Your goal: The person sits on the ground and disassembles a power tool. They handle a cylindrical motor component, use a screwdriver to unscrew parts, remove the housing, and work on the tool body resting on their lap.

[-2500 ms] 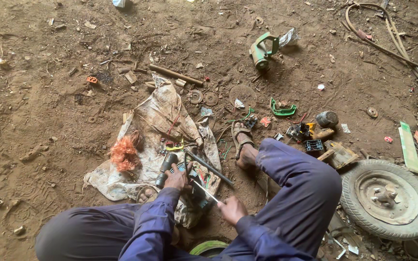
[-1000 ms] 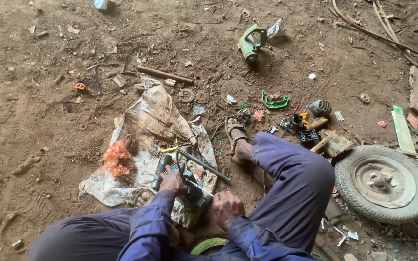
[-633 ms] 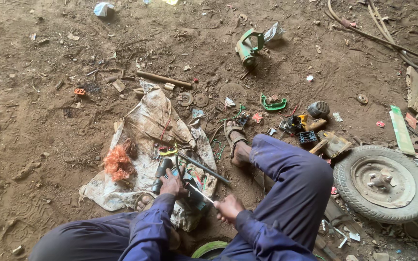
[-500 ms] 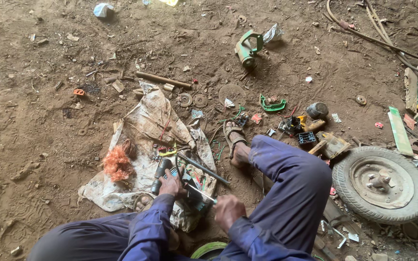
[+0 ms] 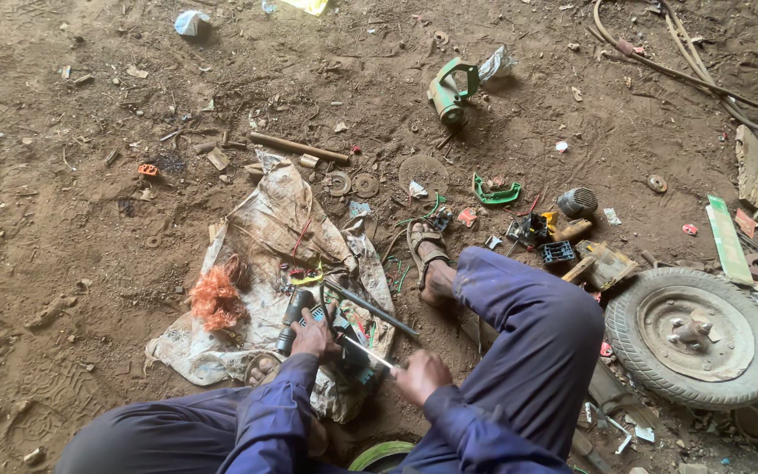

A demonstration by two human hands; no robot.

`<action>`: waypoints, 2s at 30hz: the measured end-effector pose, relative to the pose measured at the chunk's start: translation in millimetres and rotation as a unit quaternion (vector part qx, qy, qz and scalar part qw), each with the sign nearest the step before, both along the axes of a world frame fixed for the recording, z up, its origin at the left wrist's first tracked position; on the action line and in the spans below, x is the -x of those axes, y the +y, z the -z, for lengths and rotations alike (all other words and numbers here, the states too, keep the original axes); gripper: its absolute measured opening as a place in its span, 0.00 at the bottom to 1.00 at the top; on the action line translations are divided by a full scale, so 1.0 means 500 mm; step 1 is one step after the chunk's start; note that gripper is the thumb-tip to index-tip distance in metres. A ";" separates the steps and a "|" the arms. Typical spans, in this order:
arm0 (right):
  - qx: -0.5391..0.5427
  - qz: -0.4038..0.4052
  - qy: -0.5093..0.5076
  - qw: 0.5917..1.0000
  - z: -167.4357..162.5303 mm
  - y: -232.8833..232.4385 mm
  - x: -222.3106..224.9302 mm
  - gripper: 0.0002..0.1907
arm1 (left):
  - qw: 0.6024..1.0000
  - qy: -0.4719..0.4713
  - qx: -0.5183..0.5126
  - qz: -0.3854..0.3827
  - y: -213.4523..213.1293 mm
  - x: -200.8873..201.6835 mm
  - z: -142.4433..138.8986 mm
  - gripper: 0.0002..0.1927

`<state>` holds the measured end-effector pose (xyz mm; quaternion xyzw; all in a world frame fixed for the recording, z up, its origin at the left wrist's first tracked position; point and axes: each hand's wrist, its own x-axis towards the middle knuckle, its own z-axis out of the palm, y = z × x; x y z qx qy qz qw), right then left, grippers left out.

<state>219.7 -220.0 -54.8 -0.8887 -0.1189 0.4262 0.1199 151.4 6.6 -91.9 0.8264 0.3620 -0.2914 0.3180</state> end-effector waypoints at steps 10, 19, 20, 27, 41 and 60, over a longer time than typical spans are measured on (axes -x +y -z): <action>-0.182 -0.111 -0.429 0.878 0.036 0.002 0.032 0.13 | 1.000 0.014 0.013 -0.014 0.005 -0.002 0.005 0.58; -0.057 0.196 0.200 0.958 0.011 -0.003 -0.015 0.13 | 1.000 0.001 0.002 0.005 0.002 0.002 0.000 0.59; -0.036 0.091 0.082 0.992 0.013 -0.005 -0.005 0.14 | 1.000 -0.001 0.002 0.001 0.001 0.002 0.000 0.58; -0.152 -0.245 -0.375 0.881 0.024 -0.010 0.040 0.10 | 1.000 -0.013 -0.003 -0.003 0.000 0.001 0.008 0.57; -0.094 -0.202 -0.283 0.933 0.005 -0.006 0.031 0.07 | 1.000 0.007 -0.002 0.003 -0.001 -0.003 0.004 0.57; -0.069 -0.115 -0.216 0.967 0.029 -0.004 0.020 0.14 | 0.999 -0.025 -0.019 0.008 0.006 0.011 0.017 0.53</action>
